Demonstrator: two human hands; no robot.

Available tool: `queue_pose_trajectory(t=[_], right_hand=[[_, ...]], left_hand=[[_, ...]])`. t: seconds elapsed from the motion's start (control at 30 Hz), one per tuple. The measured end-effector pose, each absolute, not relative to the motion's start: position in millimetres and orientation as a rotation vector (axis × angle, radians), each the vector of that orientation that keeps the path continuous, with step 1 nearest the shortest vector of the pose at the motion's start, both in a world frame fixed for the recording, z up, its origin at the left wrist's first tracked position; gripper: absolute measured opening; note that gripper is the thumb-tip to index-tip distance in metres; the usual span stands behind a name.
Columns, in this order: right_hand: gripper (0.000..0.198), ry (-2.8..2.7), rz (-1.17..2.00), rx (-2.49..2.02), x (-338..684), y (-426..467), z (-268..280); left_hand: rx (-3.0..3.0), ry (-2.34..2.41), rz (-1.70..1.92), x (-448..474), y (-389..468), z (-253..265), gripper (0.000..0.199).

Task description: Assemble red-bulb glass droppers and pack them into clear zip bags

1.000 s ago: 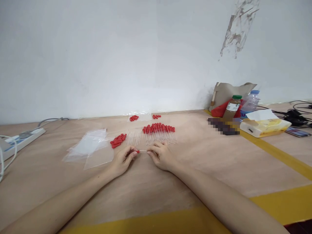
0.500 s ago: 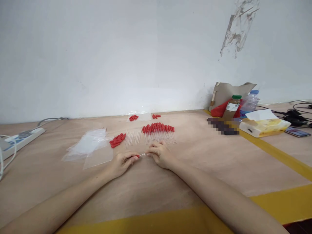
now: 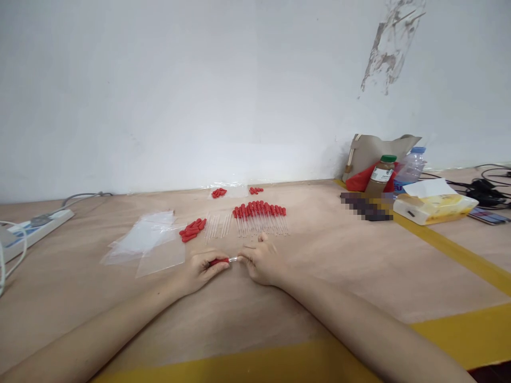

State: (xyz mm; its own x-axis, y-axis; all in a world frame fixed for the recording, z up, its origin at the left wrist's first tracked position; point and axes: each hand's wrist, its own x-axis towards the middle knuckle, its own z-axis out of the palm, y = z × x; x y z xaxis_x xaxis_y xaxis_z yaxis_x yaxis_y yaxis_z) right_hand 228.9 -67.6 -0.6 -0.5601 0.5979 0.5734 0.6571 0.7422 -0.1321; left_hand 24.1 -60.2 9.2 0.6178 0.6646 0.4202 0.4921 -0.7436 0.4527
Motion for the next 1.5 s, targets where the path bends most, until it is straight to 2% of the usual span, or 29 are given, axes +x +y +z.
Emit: queue_pose_trajectory(t=[0.4,0.63,0.77,0.9,1.3,1.5], right_hand=[[0.027,-2.422,0.033,-1.041,220,-68,2],[0.02,-2.417,-0.24,-1.008,231,-68,11],[0.019,-2.079,-0.033,-1.238,254,-53,10],[0.02,-1.637,0.217,-1.647,282,-19,10],[0.016,-1.5,0.16,-1.92,283,29,11],[0.024,-1.456,0.178,-1.983,287,25,6]], left_hand=[[2.621,0.889,0.812,24,-56,6,0.019],[2.596,0.967,1.024,20,-51,8,0.021],[2.547,1.046,1.012,15,-49,6,0.03],[2.623,1.004,0.819,15,-49,9,0.015],[2.635,0.979,0.797,16,-50,8,0.016],[2.633,0.985,0.781,16,-50,9,0.016]])
